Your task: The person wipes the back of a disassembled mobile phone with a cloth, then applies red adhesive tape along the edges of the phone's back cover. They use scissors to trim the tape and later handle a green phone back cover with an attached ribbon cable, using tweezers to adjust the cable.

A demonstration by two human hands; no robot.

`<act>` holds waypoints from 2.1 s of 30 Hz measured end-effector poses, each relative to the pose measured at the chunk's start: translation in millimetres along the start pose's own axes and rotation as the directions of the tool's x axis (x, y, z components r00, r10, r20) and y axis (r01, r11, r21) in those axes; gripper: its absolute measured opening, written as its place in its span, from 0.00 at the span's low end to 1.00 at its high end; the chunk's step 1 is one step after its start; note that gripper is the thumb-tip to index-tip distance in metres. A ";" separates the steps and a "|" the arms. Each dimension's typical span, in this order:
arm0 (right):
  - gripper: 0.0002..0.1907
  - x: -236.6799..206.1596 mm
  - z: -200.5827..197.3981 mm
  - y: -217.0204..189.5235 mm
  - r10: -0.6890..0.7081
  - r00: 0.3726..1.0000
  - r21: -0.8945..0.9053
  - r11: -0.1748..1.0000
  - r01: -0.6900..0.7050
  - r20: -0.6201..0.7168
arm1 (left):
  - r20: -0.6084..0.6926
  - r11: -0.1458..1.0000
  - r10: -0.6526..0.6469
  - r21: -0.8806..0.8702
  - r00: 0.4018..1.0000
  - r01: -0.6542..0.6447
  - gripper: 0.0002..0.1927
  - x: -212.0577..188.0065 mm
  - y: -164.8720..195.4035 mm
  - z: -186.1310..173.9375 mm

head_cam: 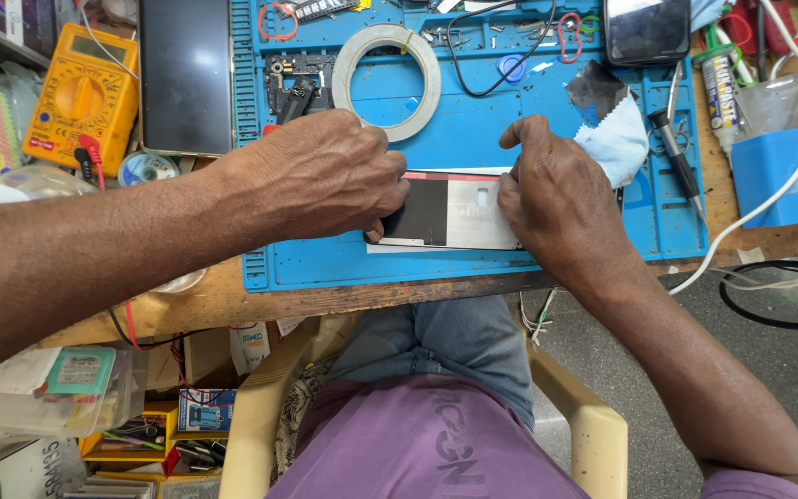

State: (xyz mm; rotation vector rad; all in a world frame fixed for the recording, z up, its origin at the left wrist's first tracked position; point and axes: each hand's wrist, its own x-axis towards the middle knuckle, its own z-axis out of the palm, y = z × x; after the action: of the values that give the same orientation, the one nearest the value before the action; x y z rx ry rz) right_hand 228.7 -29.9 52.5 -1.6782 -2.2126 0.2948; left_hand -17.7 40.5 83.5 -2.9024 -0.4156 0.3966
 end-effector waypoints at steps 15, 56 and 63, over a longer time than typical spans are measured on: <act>0.18 12.9 -16.6 36.5 0.183 0.971 0.129 0.971 -0.203 0.151 | 0.008 1.000 -0.011 -0.026 1.000 0.011 0.14 1.9 -0.2 -4.0; 0.35 30.9 27.7 -12.1 -0.458 0.863 -0.221 0.838 0.500 0.215 | -0.008 0.987 -0.132 -0.089 0.991 0.131 0.07 -7.4 -35.1 1.8; 0.37 34.9 27.5 -16.1 -0.446 0.860 -0.287 0.814 0.505 0.249 | -0.019 0.995 -0.088 0.048 0.996 0.088 0.08 -3.8 -32.9 3.0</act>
State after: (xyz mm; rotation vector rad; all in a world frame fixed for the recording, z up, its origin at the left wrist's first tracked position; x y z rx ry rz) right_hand 195.2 0.2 38.3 -1.1996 -2.8563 -0.0925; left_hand -30.3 70.8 88.6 -2.8257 -0.5215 0.3630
